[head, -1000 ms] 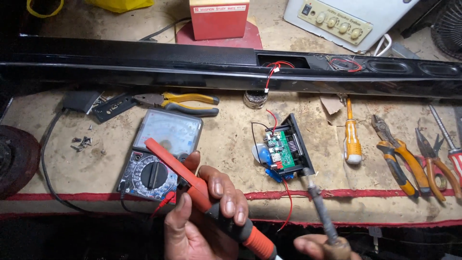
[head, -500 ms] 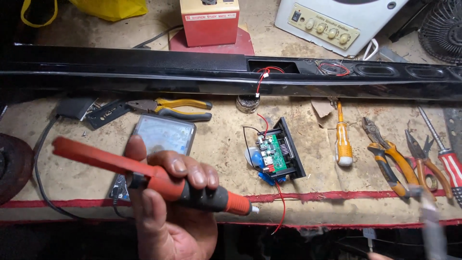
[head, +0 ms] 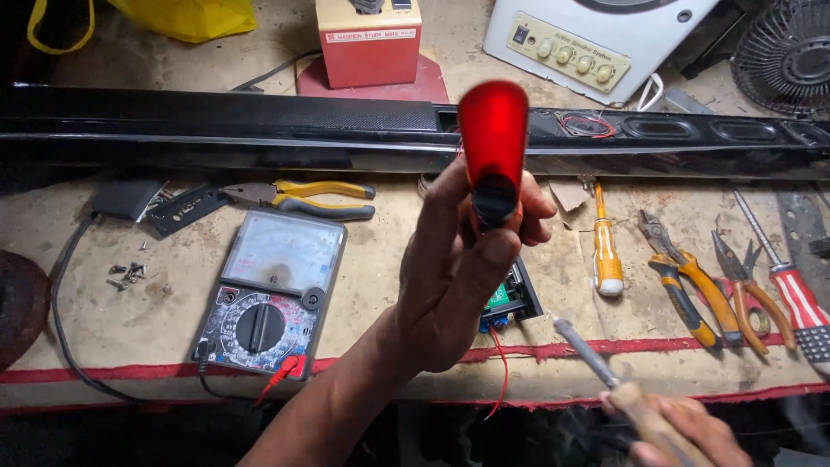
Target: Repairing a soundbar by testing circuit board components with a multimeter and soldering wires.
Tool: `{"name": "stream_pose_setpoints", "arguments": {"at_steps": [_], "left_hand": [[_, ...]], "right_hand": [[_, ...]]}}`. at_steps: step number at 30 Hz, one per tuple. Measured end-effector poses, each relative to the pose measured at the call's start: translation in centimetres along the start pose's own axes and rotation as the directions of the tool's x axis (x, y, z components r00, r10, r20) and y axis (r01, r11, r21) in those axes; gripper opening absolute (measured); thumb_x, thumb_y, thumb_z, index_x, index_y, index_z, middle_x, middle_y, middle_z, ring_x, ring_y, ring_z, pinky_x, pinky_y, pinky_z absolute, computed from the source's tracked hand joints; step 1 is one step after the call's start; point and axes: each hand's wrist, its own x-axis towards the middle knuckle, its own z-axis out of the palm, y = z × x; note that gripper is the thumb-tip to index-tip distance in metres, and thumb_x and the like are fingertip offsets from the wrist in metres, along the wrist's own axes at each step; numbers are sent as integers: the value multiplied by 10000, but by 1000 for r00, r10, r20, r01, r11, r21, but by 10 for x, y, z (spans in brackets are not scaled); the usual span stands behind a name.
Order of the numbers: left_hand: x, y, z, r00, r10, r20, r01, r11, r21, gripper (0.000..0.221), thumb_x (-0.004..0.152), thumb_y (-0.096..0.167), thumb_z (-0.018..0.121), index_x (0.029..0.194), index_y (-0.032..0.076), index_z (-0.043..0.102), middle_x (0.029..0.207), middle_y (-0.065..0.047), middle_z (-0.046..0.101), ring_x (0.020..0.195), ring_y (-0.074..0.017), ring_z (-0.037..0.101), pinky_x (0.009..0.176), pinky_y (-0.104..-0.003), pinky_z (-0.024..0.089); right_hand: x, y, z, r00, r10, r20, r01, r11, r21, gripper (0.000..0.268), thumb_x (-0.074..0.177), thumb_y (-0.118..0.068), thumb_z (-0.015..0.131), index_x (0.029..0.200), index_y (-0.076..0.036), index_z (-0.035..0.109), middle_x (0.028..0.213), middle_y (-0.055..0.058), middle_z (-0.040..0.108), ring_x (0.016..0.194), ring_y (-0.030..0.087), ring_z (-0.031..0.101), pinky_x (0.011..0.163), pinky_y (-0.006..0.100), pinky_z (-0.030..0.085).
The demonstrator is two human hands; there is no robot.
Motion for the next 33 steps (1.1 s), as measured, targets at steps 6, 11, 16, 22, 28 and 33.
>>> {"name": "stream_pose_setpoints", "arguments": {"at_steps": [6, 11, 16, 22, 28, 33], "left_hand": [[-2, -10, -12, 992, -106, 68, 111, 992, -62, 383, 1090, 326, 424, 1365, 60, 448, 1298, -110, 540, 1153, -200, 562, 1047, -360, 534], [-7, -18, -18, 987, -133, 91, 142, 985, -99, 435, 1095, 324, 430, 1415, 29, 414, 1319, -133, 545, 1142, -213, 558, 1061, -372, 534], [-5, -13, -18, 976, -208, 61, 210, 977, -29, 478, 1091, 327, 437, 1457, 22, 404, 1266, -116, 586, 1096, -208, 608, 1041, -354, 567], [-6, -12, -19, 971, -231, 57, 228, 972, 52, 357, 1095, 318, 421, 1340, 71, 498, 1270, -81, 593, 1076, -211, 658, 1013, -355, 582], [-6, -15, -17, 960, -277, 30, 277, 961, 19, 408, 1082, 344, 431, 1375, 64, 476, 1267, -84, 606, 1085, -219, 668, 1022, -370, 583], [-6, -13, -17, 968, -247, 30, 247, 969, 24, 396, 1092, 317, 424, 1386, 56, 472, 1282, -92, 598, 1088, -215, 659, 1033, -363, 578]], "right_hand": [[-21, -89, 61, 888, -435, -147, 449, 890, 83, 397, 867, -42, 642, 1229, 115, 604, 1067, 273, 738, 851, 248, 771, 761, 234, 571], [-20, -85, 75, 859, -464, -216, 468, 883, -37, 309, 943, -76, 625, 1197, 101, 630, 1039, 239, 734, 924, 233, 742, 906, 242, 527], [-12, -50, 88, 626, -704, -336, 680, 704, -206, 331, 887, -182, 717, 1085, 61, 612, 988, 170, 705, 821, 243, 719, 789, 261, 557], [-33, -110, 92, 771, -538, -340, 505, 843, -188, 286, 921, -68, 717, 1118, 125, 644, 1065, 225, 715, 902, 253, 697, 911, 283, 517], [-34, -134, 95, 829, -458, -319, 473, 880, -35, 279, 952, -72, 641, 1146, 124, 601, 951, 251, 707, 789, 251, 756, 806, 229, 539], [-30, -133, 91, 835, -460, -303, 476, 879, -25, 262, 968, -59, 622, 1164, 114, 604, 937, 247, 716, 794, 231, 755, 807, 218, 529]]}}
